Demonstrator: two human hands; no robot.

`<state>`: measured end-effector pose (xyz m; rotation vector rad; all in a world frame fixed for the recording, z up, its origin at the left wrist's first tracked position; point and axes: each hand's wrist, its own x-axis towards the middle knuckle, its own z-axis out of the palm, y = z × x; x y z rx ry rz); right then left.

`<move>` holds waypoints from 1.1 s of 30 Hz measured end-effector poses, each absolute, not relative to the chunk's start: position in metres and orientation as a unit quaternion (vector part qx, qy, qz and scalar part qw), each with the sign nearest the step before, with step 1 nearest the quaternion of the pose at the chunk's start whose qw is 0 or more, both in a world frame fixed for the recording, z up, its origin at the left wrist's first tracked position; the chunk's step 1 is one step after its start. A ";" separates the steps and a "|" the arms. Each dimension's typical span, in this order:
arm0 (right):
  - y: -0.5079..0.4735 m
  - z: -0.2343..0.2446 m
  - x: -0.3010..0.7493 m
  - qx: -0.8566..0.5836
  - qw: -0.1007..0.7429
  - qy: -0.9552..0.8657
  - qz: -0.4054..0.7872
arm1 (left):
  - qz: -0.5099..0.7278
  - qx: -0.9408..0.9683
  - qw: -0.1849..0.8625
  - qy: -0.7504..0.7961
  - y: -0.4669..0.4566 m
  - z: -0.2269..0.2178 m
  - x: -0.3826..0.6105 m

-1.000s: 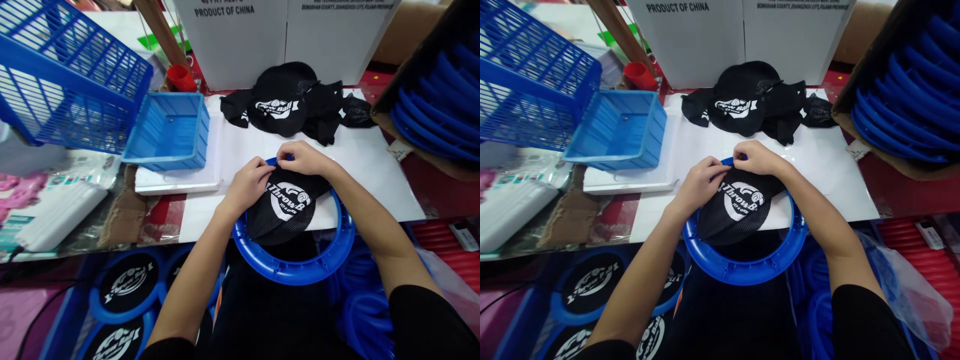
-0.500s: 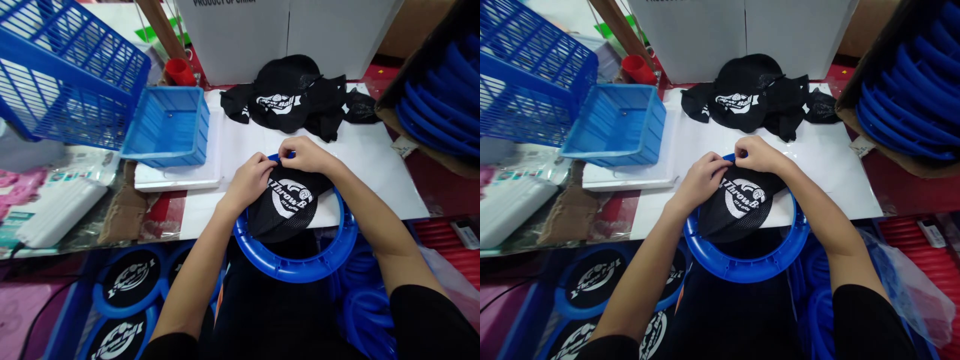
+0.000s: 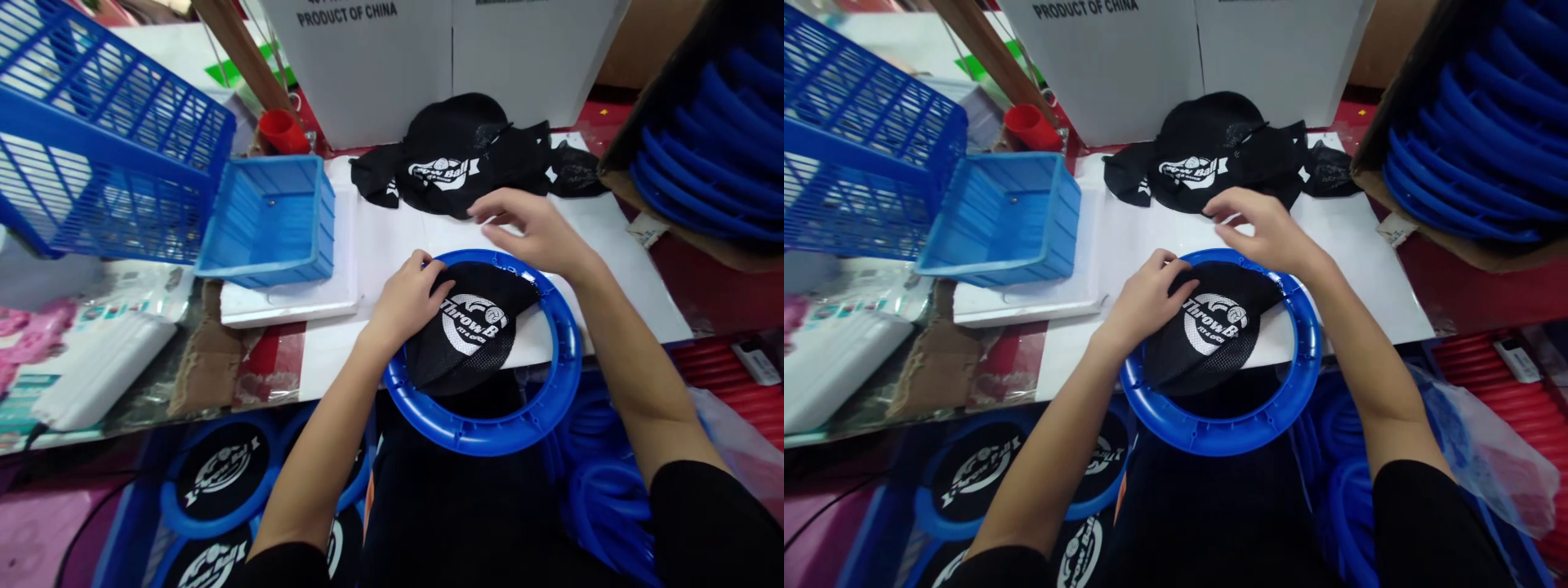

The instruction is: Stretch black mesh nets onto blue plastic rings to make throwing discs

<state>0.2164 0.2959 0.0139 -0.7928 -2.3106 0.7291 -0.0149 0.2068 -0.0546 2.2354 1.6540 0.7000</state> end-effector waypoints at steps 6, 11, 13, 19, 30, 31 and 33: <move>0.193 0.025 0.250 -0.448 0.210 -0.868 0.052 | 0.277 0.759 0.090 0.583 0.206 -0.067 -0.014; 0.161 -0.027 0.257 -0.462 0.095 -0.882 0.022 | 0.331 0.703 0.020 0.629 0.196 -0.071 -0.018; 0.177 -0.040 0.263 -0.435 0.107 -0.893 0.051 | 0.273 0.693 0.020 0.667 0.186 -0.058 -0.017; 0.247 -0.048 0.276 -0.358 0.159 -0.914 0.108 | -0.023 0.651 0.099 0.752 0.141 0.007 0.002; 0.321 -0.055 0.260 -0.227 0.136 -0.936 0.230 | -0.133 0.811 0.281 0.496 0.155 0.053 -0.001; 0.321 -0.055 0.258 -0.221 0.136 -0.932 0.251 | -0.115 0.828 0.321 0.446 0.173 0.052 -0.005; 0.318 -0.053 0.258 -0.217 0.143 -0.923 0.284 | -0.020 0.853 0.361 0.377 0.212 0.042 -0.010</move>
